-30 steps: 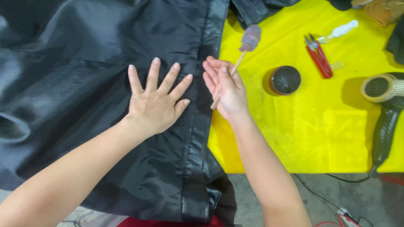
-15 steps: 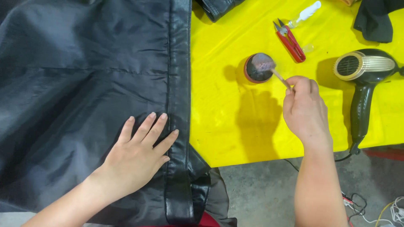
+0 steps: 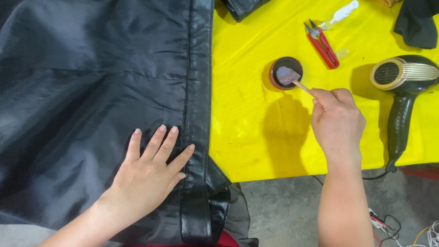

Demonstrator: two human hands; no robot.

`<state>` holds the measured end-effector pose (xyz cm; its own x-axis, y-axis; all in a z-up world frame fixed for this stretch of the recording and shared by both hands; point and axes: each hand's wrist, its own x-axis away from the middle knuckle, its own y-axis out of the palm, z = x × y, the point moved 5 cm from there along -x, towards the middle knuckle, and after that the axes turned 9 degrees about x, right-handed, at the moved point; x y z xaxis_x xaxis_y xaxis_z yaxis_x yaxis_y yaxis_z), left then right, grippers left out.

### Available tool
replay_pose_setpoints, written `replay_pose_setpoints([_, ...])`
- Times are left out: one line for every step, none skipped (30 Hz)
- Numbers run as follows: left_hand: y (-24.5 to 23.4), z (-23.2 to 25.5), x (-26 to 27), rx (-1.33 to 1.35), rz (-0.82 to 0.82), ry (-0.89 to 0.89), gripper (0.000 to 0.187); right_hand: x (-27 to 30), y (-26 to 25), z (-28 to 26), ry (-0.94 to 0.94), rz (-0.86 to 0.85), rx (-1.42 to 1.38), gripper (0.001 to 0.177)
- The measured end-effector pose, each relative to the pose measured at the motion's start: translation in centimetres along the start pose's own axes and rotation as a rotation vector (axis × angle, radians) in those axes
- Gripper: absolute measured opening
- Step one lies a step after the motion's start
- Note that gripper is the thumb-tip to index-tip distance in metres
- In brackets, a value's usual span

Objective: The person uses a small sponge on a stick to apply a dark substance from a jar onto the seams and surface of a black leather jacket. The person repeatedly dips the sponge into the jar and rubs it along the jacket's edges and body, occasionally adjusting the jacket's position on the yellow table.

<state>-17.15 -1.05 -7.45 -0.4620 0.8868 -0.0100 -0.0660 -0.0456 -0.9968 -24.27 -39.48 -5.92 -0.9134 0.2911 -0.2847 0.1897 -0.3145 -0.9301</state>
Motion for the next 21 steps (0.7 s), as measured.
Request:
replay_pose_setpoints([0.0, 0.1, 0.1, -0.003, 0.000, -0.008, 0.068, 0.3, -0.4, 0.3, -0.007, 0.003, -0.004, 0.031])
replay_pose_setpoints([-0.2, 0.1, 0.2, 0.047, 0.032, -0.002, 0.064, 0.5, -1.1, 0.4, -0.033, 0.081, -0.052, 0.030])
replay_pose_setpoints([-0.4, 0.3, 0.5, 0.097, 0.060, -0.002, 0.061, 0.8, -1.8, 0.5, -0.065, 0.154, -0.106, 0.028])
replay_pose_setpoints([-0.6, 0.5, 0.5, 0.096, 0.057, -0.018, 0.061, 0.5, -2.9, -0.7, -0.078, 0.154, -0.115, 0.028])
replay_pose_setpoints([-0.9, 0.7, 0.6, 0.154, 0.084, -0.022, 0.058, 0.3, -3.9, -2.0, -0.116, 0.103, -0.310, 0.022])
replay_pose_setpoints([-1.2, 1.0, 0.6, 0.211, 0.113, -0.026, 0.056, 0.2, -4.8, -3.3, -0.154, 0.049, -0.507, 0.017])
replay_pose_setpoints([-0.8, 1.2, 0.8, 0.210, 0.109, -0.033, 0.056, 0.1, -4.9, -4.9, -0.159, 0.045, -0.513, 0.017])
replay_pose_setpoints([-0.4, 1.2, 0.9, 0.137, 0.107, -0.072, 0.059, 0.0, -4.8, -7.0, -0.239, -0.022, -0.591, 0.021])
replay_pose_setpoints([-0.1, 1.2, 1.1, 0.068, 0.105, -0.111, 0.063, 0.1, -4.9, -9.0, -0.321, -0.094, -0.666, 0.026])
replay_pose_setpoints([0.0, 1.4, 1.2, 0.071, 0.100, -0.119, 0.063, -0.3, -4.6, -10.0, -0.326, -0.101, -0.670, 0.026])
replay_pose_setpoints([0.1, 1.4, 1.2, 0.035, 0.080, -0.140, 0.066, -0.6, -4.7, -11.3, -0.429, -0.062, -0.659, 0.023])
replay_pose_setpoints([0.2, 1.5, 1.2, 0.000, 0.061, -0.161, 0.070, -0.8, -4.8, -12.6, -0.532, -0.023, -0.647, 0.019])
replay_pose_setpoints([0.2, 1.6, 1.2, 0.000, 0.061, -0.164, 0.070, -1.0, -4.4, -13.1, -0.536, -0.024, -0.648, 0.019])
replay_pose_setpoints([0.3, 1.7, 1.2, -0.038, 0.031, -0.175, 0.073, -1.0, -4.2, -13.8, -0.574, -0.030, -0.650, 0.020])
replay_pose_setpoints([0.5, 1.8, 1.1, -0.077, 0.004, -0.185, 0.075, -1.2, -3.9, -14.5, -0.613, -0.034, -0.650, 0.021])
replay_pose_setpoints([0.5, 1.7, 1.1, -0.078, 0.006, -0.189, 0.075, -1.5, -3.7, -14.9, -0.617, -0.032, -0.650, 0.021])
replay_pose_setpoints([0.4, 1.7, 1.2, -0.117, 0.009, -0.188, 0.076, -1.7, -3.4, -15.2, -0.625, -0.029, -0.619, 0.023])
replay_pose_setpoints([0.4, 1.8, 1.2, -0.155, 0.012, -0.187, 0.077, -1.9, -3.1, -15.6, -0.632, -0.026, -0.589, 0.024])
replay_pose_setpoints([0.4, 1.7, 1.2, -0.152, 0.011, -0.189, 0.077, -2.3, -3.0, -15.9, -0.635, -0.029, -0.589, 0.024])
replay_pose_setpoints([0.4, 1.7, 1.2, -0.167, 0.012, -0.187, 0.078, -2.7, -3.0, -16.0, -0.608, -0.004, -0.591, 0.021])
replay_pose_setpoints([0.3, 1.7, 1.2, -0.183, 0.010, -0.184, 0.078, -3.1, -3.0, -16.2, -0.581, 0.020, -0.595, 0.017])
